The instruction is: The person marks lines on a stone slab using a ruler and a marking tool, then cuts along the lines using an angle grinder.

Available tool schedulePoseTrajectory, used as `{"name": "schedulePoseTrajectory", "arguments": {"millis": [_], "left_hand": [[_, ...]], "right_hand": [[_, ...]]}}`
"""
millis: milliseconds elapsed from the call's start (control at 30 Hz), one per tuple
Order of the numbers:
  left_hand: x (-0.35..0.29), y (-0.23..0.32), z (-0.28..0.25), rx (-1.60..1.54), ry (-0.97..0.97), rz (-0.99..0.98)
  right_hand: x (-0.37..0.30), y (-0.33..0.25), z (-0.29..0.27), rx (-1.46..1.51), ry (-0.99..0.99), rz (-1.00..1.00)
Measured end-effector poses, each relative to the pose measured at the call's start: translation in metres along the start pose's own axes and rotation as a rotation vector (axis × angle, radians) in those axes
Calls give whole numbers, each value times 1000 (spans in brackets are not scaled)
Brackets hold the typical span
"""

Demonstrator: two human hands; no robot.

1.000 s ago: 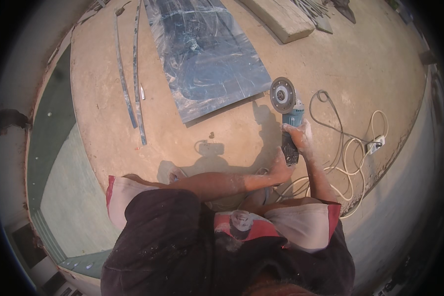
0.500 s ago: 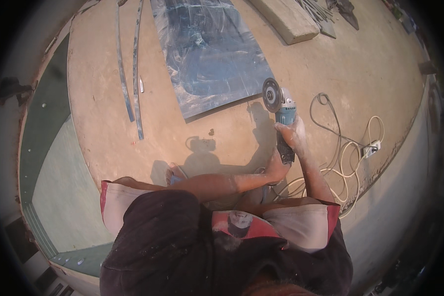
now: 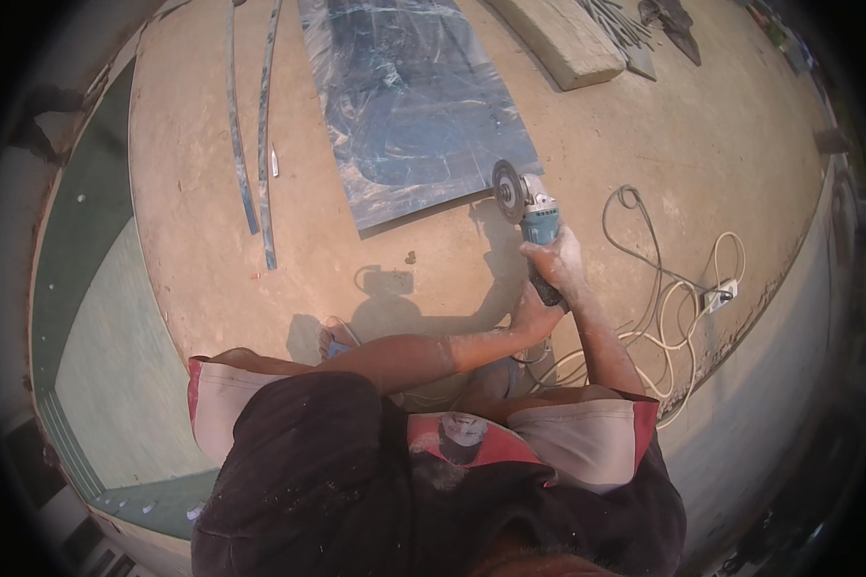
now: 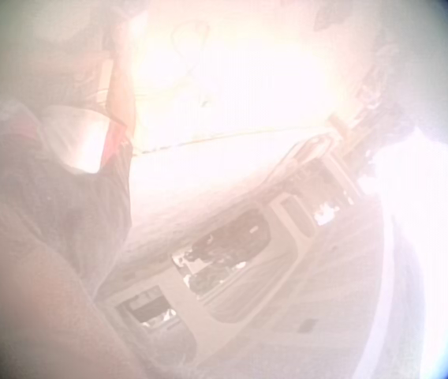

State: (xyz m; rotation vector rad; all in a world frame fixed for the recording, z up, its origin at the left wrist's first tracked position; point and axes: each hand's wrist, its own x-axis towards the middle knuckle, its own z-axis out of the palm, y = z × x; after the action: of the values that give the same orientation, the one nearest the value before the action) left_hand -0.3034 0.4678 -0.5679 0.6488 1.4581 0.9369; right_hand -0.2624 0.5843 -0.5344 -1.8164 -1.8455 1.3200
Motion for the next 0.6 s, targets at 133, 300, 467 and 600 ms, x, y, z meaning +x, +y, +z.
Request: {"name": "schedulePoseTrajectory", "arguments": {"millis": [133,300,467,600], "left_hand": [[8,-15,2,54,35,-53],[12,-19,2,33,14,-22],[16,-27,3,54,23,-11],[10,-15,1,84,28,-53]], "right_hand": [[-5,-17,0,-41,-24,1],[-2,-15,1,-62,-31,12],[2,-9,6,-109,-11,5],[5,-3,8,-140,-7,2]]}}
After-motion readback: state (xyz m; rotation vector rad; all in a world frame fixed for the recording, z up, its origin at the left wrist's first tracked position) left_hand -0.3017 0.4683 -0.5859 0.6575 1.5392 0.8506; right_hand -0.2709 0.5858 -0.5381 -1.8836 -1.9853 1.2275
